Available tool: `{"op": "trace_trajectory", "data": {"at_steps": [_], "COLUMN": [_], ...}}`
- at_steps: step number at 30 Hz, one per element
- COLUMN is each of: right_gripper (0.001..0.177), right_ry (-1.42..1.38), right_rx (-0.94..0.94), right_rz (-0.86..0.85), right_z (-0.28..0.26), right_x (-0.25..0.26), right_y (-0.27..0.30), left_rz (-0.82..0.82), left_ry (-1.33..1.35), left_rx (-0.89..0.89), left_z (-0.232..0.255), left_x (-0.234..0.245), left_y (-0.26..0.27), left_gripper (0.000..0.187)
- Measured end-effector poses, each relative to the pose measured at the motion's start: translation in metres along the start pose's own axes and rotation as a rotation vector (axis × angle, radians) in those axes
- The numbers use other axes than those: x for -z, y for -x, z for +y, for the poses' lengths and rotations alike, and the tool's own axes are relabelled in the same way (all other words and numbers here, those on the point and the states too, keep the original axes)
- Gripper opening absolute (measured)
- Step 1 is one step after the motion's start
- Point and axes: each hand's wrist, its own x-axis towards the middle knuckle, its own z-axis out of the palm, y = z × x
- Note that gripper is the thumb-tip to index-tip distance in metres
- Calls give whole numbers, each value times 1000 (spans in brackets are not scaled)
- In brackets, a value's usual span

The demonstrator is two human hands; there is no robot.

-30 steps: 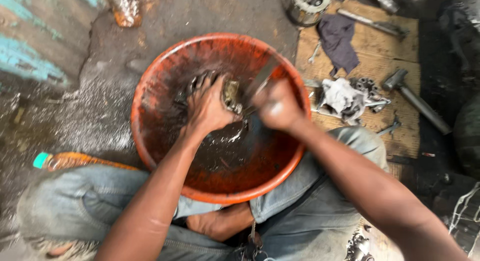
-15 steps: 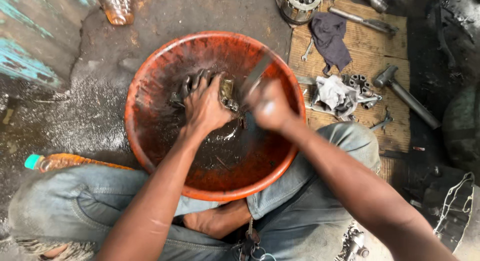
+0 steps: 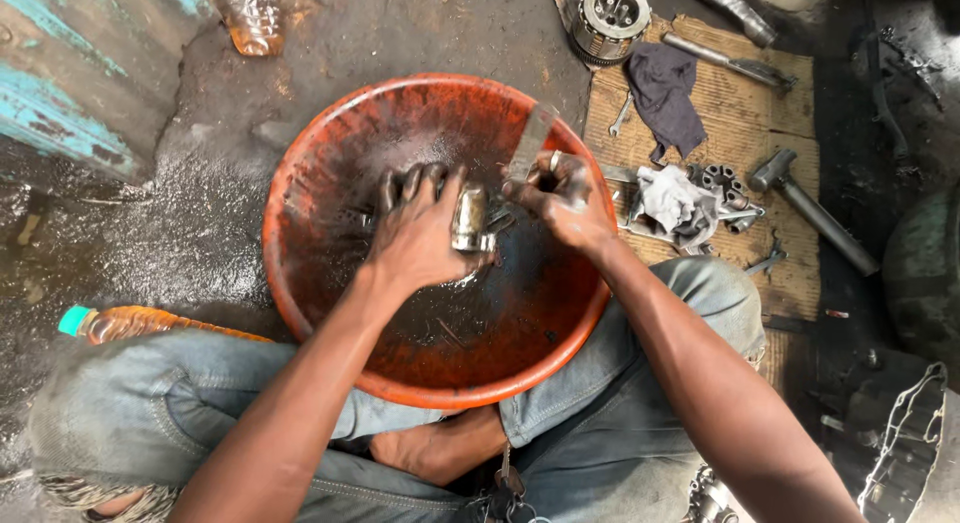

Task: The person scrubs a metal mechanical part inside a red basin using a small metal tool. They then pour a liquid from a plastic bottle onto the part to rinse it.

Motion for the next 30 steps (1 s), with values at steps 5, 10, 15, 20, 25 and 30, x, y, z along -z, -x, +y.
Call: {"op": "trace_trajectory", "data": {"at_steps": [5, 10, 15, 20, 25, 30], "right_gripper": [19, 19, 10, 15, 3, 9], "right_ry": [20, 249, 599, 335, 332, 629], "right_rx": [-15, 109, 378, 620, 581, 529], "right_rz": [-121, -73, -321, -221, -129, -273], "right_z": [-21, -30, -19, 15, 17, -15], "right_x": [2, 12, 5, 10, 12, 2], "right_y": [5, 3, -19, -32, -35, -15], "left_rz": [-76, -25, -92, -30, -16, -21], "left_ry": [-38, 19, 12, 50, 34, 44], "left_rx": [45, 76, 92, 64, 23, 19], "left_z": [-12, -19, -19, -20, -21, -19], "left_x": [-6, -15, -15, -14, -16, -15], "left_y": [-24, -27, -28, -27, -36, -38], "left_gripper": [133, 132, 130, 132, 130, 125]}}
